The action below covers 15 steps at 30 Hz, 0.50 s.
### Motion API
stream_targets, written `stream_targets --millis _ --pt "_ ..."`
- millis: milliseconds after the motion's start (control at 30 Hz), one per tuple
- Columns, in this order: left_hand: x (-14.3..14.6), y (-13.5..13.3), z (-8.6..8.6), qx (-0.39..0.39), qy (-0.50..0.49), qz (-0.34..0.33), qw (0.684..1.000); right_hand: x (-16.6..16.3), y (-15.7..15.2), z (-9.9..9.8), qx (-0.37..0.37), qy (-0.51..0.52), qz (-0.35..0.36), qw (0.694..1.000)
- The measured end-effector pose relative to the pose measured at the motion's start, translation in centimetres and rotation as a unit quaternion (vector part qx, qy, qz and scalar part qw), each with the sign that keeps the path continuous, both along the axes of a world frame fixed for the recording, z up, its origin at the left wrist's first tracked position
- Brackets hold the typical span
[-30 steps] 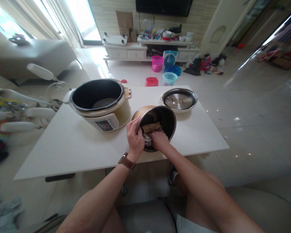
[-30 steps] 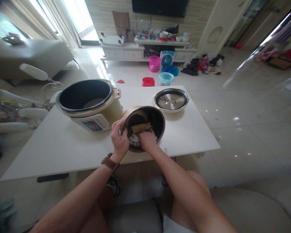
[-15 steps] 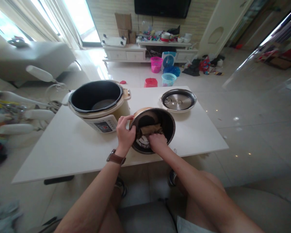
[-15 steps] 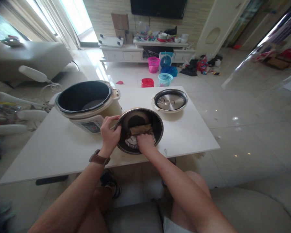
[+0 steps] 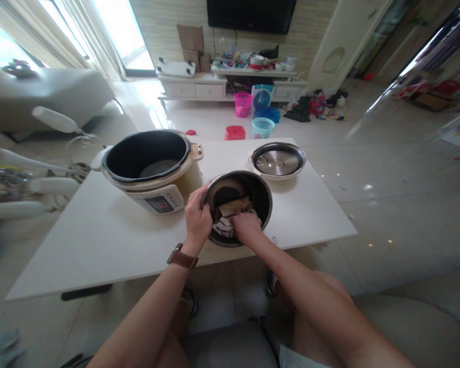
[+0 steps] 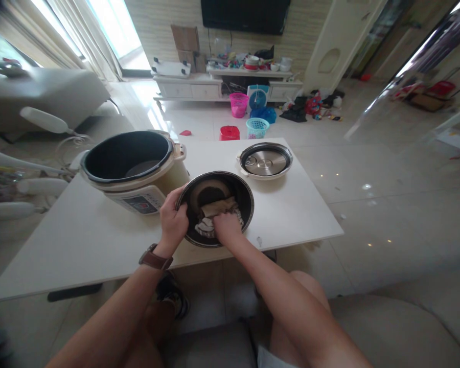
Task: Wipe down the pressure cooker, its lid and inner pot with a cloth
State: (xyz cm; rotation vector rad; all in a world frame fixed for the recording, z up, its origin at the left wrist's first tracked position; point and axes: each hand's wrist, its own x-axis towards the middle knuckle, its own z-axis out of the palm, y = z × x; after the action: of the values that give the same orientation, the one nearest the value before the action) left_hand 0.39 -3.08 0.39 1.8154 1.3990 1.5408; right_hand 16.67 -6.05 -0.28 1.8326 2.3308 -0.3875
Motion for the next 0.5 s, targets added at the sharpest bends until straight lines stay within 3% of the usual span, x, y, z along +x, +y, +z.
stream_targets --millis 233,333,500 --pt "1.8 -1.6 -0.9 0.014 -0.052 0.036 0.998 0.2 0.2 -0.3 -0.025 0.053 -0.022 0.998" --pt "2.3 -1.9 -1.0 0.02 -0.058 0.044 0.997 0.0 0.5 -0.8 -0.024 0.15 -0.044 0.987" --pt "2.1 -1.6 -1.1 0.009 -0.045 0.048 0.998 -0.4 1.2 -2.2 -0.035 0.316 -0.091 0.944"
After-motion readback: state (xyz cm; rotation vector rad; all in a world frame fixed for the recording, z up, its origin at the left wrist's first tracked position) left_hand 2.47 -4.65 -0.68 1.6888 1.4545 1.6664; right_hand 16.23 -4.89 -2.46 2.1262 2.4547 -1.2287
